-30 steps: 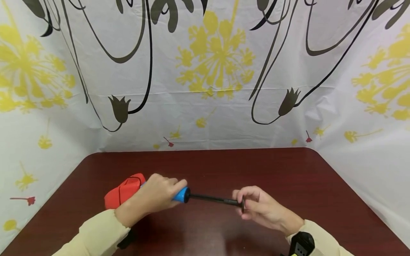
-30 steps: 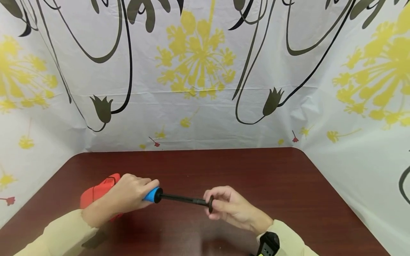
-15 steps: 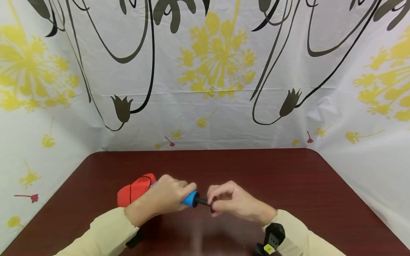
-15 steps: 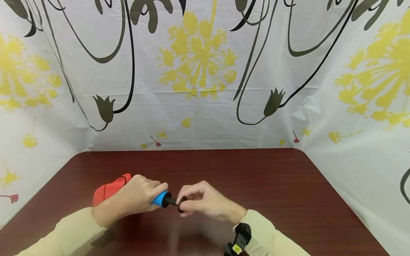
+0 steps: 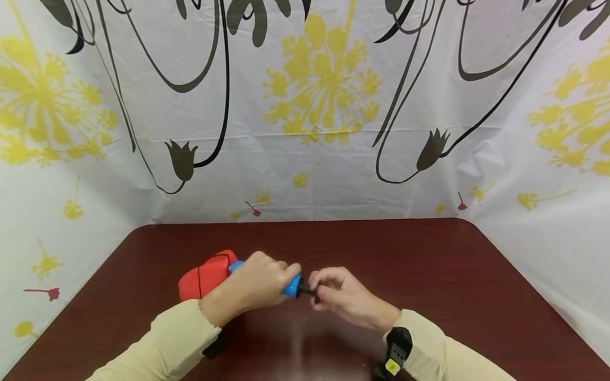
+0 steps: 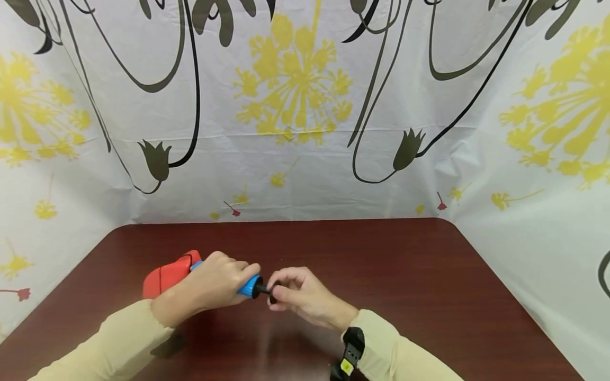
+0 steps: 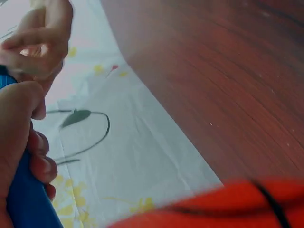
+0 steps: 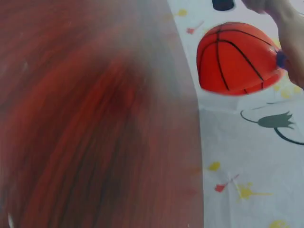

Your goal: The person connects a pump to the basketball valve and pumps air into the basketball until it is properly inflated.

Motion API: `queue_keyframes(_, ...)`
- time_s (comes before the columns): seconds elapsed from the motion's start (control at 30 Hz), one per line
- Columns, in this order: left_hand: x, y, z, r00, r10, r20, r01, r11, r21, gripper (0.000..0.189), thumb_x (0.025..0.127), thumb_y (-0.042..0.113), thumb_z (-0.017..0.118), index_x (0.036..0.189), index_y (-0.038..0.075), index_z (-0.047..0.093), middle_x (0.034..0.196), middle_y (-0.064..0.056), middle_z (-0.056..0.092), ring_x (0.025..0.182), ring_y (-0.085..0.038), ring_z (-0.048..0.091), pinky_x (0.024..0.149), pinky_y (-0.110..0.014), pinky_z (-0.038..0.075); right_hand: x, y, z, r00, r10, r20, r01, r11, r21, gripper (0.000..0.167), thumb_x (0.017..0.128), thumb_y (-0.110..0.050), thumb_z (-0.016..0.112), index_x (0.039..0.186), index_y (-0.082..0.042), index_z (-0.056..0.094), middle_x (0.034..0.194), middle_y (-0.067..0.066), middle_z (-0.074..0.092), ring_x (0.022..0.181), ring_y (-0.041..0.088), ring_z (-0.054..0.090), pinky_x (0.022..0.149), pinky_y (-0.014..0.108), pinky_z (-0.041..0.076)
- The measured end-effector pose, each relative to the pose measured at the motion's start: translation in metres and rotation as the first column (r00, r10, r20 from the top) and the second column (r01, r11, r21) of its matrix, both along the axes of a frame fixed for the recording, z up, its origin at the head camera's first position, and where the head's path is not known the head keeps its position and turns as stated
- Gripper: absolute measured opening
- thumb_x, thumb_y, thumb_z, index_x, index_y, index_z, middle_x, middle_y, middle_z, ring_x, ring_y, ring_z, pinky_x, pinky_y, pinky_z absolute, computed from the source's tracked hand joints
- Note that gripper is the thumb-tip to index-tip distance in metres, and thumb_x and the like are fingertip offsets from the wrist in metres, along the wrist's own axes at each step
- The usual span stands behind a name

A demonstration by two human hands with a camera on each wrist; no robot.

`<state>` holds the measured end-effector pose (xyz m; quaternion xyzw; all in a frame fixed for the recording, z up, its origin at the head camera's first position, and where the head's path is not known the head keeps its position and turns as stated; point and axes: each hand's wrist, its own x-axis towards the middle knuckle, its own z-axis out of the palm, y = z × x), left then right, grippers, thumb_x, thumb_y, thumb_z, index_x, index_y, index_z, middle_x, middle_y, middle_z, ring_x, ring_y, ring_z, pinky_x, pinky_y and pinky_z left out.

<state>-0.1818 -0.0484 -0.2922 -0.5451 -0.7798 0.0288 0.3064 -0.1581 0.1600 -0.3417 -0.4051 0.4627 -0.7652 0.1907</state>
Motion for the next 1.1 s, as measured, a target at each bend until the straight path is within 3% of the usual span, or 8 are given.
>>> queue_keyframes(0.1,0.000,-0.003,-0.004,0.999,-0.032,0.023,0.032,0.999,0.008,0.029,0.070,0.029,0.070,0.075,0.013,0.047,0.047,0.007,0.039,0.037,-0.003,0.032,0.038,-0.015,0.024,0.003,-0.001,0.004,0.999,0.016,0.049,-0.018,0.999,0.050,0.018,0.090,-0.007,0.048,0.099,-0.011,0.062,0.096,0.000,0.054,0.084,0.008,0.058,0.072,0.023,0.048)
queue_keyframes(0.2,-0.002,-0.011,-0.009,0.996,-0.082,0.044,0.080,0.996,0.044,0.030,0.069,0.029,0.070,0.076,0.012,0.046,0.048,0.008,0.040,0.038,-0.001,0.033,0.038,-0.013,0.024,0.007,0.008,0.010,0.997,0.068,0.039,-0.071,0.994,0.087,0.018,0.089,-0.005,0.048,0.100,-0.010,0.062,0.096,0.001,0.052,0.084,0.009,0.058,0.072,0.024,0.048)
queue_keyframes(0.43,-0.006,-0.034,-0.001,0.999,-0.049,-0.008,0.050,0.995,0.090,0.037,0.059,0.023,0.076,0.078,0.010,0.047,0.051,0.006,0.045,0.039,-0.004,0.038,0.037,-0.017,0.028,0.010,0.036,0.016,0.970,0.242,0.037,-0.240,0.969,-0.058,0.021,0.091,-0.010,0.045,0.105,-0.009,0.061,0.097,0.002,0.046,0.086,0.009,0.055,0.073,0.017,0.045)
queue_keyframes(0.53,-0.005,-0.033,-0.002,0.999,-0.042,-0.026,0.044,0.996,0.075,0.037,0.058,0.022,0.075,0.076,0.009,0.046,0.050,0.006,0.044,0.038,-0.004,0.036,0.037,-0.017,0.027,0.009,0.026,0.009,0.981,0.195,0.018,-0.193,0.978,-0.076,0.020,0.091,-0.010,0.045,0.102,-0.010,0.061,0.093,0.002,0.047,0.083,0.007,0.054,0.070,0.015,0.045)
queue_keyframes(0.63,-0.002,-0.023,-0.004,0.998,-0.056,-0.020,0.057,0.997,0.060,0.031,0.062,0.022,0.072,0.072,0.010,0.046,0.049,0.007,0.041,0.038,-0.003,0.034,0.037,-0.016,0.025,0.005,0.004,0.004,0.994,0.086,-0.067,-0.090,0.994,-0.056,0.016,0.089,-0.006,0.047,0.097,-0.007,0.061,0.089,0.002,0.050,0.079,0.008,0.056,0.066,0.018,0.047)
queue_keyframes(0.8,0.002,-0.009,-0.004,0.997,-0.082,-0.001,0.082,0.995,0.062,0.032,0.066,0.027,0.074,0.071,0.012,0.046,0.047,0.007,0.038,0.037,-0.003,0.030,0.038,-0.014,0.022,0.001,-0.013,0.006,0.985,-0.050,-0.166,0.055,0.998,0.025,0.009,0.086,-0.003,0.052,0.091,0.004,0.056,0.085,0.004,0.055,0.074,0.009,0.059,0.063,0.025,0.050)
queue_keyframes(0.93,-0.001,-0.010,-0.006,0.996,-0.087,0.005,0.087,0.994,0.064,0.033,0.066,0.030,0.073,0.075,0.012,0.047,0.049,0.007,0.042,0.038,-0.003,0.034,0.039,-0.013,0.025,0.006,0.007,0.014,0.986,-0.024,-0.166,0.039,0.995,0.088,0.012,0.085,0.006,0.050,0.093,0.003,0.058,0.090,0.005,0.055,0.078,0.011,0.057,0.065,0.027,0.050)
queue_keyframes(1.1,-0.006,-0.022,-0.008,0.998,-0.055,0.013,0.054,0.996,0.067,0.036,0.062,0.027,0.075,0.078,0.011,0.047,0.052,0.006,0.047,0.040,-0.004,0.040,0.039,-0.015,0.030,0.015,0.044,0.015,0.985,0.129,-0.112,-0.126,0.991,0.034,0.019,0.089,0.002,0.044,0.102,-0.002,0.058,0.097,0.002,0.044,0.087,0.012,0.054,0.070,0.025,0.048)
